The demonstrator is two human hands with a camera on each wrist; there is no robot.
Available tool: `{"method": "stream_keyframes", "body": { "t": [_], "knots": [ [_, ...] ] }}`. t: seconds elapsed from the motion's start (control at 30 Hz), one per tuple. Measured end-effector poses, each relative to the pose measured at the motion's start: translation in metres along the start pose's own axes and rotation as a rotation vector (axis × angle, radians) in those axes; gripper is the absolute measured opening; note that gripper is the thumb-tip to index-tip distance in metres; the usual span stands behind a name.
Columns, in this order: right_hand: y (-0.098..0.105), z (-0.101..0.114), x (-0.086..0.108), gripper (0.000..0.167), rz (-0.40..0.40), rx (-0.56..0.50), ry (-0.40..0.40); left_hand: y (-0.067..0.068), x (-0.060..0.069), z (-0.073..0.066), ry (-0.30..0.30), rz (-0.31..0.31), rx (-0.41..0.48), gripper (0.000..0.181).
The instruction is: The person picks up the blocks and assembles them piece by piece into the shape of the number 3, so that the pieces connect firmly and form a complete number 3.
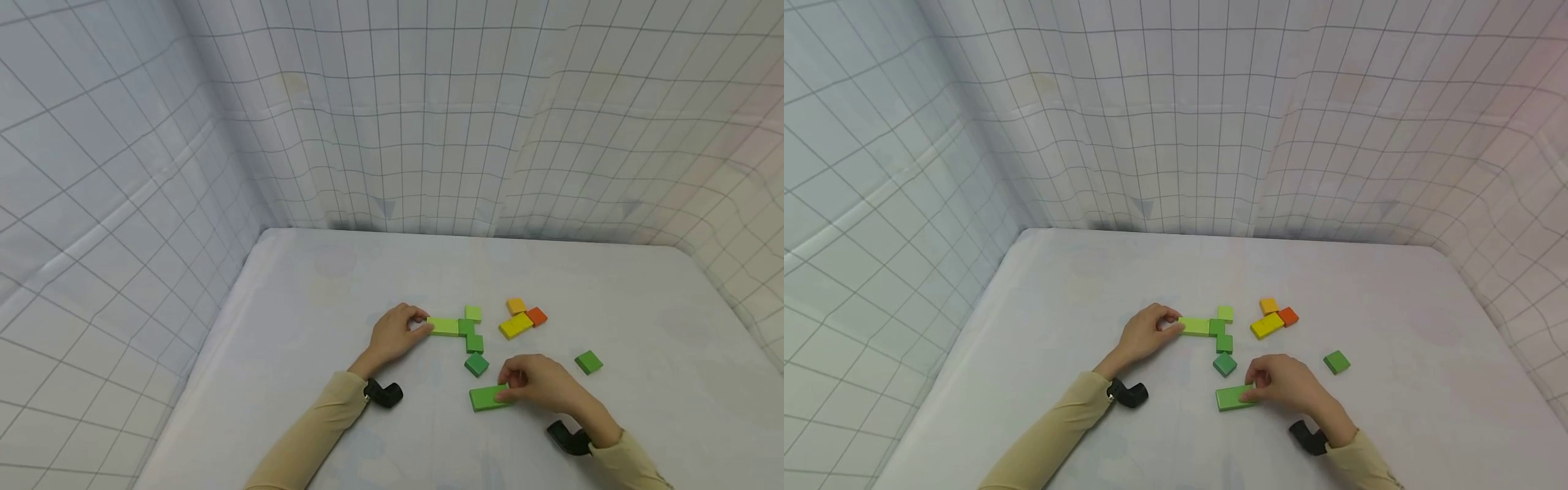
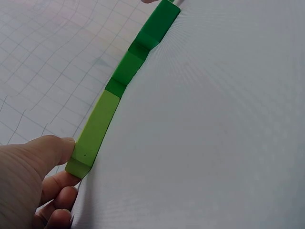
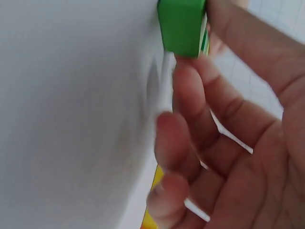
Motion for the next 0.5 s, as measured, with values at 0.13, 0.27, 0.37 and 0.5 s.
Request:
{"method": "stream_keyframes", "body": {
  "t": [0.13,0.27,0.37,0.5],
  "knots": [
    [-0.008,0.015,-0.006,0.028,-0.035,0.047,-0.004,0.0,0.0,0.0,-0.005,0.002,0.006,0.03],
    [-0.016,0.031,-0.013,0.028,-0.079,0.088,-0.009,0.001,0.001,-0.001,-0.009,-0.001,0.012,0.03],
    [-0.023,0.041,-0.019,0.027,-0.117,0.15,-0.033,0.001,0.0,0.0,-0.006,0.0,0.011,0.03],
    [-0.029,0.052,-0.026,0.025,-0.15,0.202,-0.034,0.0,0.0,0.001,0.007,0.004,0.001,0.029]
  ]
}}
Point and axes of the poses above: each hand's wrist, its own x-axis away from the middle knuckle, its own y-axis out of the back of the hand, z = x × y, the point moved 3 cm from there along -x, towards the middle knuckle, and after that the axes turned 3 degrees about z, right-handed, at the moved point
